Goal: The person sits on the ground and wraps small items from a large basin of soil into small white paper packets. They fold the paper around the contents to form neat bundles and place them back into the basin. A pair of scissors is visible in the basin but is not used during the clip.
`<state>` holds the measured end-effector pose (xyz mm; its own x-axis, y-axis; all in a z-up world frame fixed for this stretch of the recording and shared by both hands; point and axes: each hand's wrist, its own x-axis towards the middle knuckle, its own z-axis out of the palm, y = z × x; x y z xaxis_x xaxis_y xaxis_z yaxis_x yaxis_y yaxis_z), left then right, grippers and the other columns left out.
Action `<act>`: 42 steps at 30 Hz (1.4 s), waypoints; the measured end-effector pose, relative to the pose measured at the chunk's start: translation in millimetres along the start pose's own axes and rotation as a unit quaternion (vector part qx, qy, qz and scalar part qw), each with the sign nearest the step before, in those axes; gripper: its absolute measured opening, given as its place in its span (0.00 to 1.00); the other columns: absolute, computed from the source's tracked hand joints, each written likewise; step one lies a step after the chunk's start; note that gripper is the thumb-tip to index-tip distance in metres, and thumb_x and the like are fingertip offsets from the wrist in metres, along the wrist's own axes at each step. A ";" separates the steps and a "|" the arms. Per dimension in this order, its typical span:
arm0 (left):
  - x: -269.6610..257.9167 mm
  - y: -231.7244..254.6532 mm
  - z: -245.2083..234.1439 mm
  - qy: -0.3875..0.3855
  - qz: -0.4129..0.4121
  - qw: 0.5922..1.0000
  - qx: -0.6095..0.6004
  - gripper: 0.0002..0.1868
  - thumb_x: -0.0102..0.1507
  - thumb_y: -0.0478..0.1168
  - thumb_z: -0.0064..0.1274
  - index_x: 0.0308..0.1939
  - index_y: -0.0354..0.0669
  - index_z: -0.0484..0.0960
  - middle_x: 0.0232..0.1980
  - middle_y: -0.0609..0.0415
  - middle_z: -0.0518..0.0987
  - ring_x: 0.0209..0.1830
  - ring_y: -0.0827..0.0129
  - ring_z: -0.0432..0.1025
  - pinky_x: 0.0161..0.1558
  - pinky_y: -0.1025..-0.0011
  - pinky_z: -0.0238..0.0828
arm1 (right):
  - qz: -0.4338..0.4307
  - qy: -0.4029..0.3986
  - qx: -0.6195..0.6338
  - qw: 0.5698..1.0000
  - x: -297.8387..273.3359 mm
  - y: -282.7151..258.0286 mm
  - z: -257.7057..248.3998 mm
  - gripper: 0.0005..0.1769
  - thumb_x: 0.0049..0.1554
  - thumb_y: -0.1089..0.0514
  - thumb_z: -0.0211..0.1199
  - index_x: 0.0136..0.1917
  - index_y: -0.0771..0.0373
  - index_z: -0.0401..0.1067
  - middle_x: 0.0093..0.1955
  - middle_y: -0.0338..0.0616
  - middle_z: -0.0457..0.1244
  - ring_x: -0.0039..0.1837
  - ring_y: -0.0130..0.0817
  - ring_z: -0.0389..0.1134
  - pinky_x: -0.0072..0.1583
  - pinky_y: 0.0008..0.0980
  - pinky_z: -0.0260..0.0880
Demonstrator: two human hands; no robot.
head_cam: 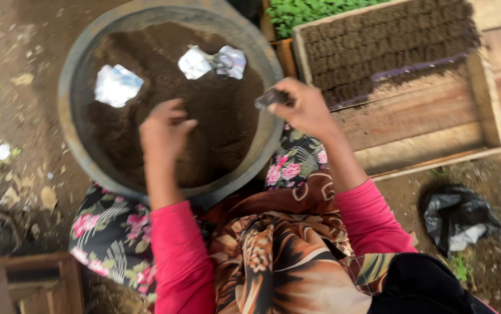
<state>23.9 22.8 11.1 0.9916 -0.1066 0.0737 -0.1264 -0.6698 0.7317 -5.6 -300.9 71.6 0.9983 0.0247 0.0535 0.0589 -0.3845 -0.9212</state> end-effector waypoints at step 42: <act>-28.3 20.0 -15.3 0.114 -0.159 0.952 -0.236 0.06 0.56 0.44 0.66 0.27 0.51 0.86 0.19 0.58 0.79 0.22 0.74 0.75 0.32 0.73 0.76 | -0.017 -0.116 0.216 0.969 13.5 -4.7 182.1 0.14 0.51 0.66 0.72 0.52 0.66 0.75 0.42 0.48 0.69 0.41 0.29 0.72 0.46 0.29 0.77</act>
<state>-6.3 23.6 33.9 0.9647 0.2447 -0.0971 0.1553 -0.2314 0.9604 7.2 -130.7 6.5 0.9656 0.2561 0.0449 0.0355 0.0411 -0.9985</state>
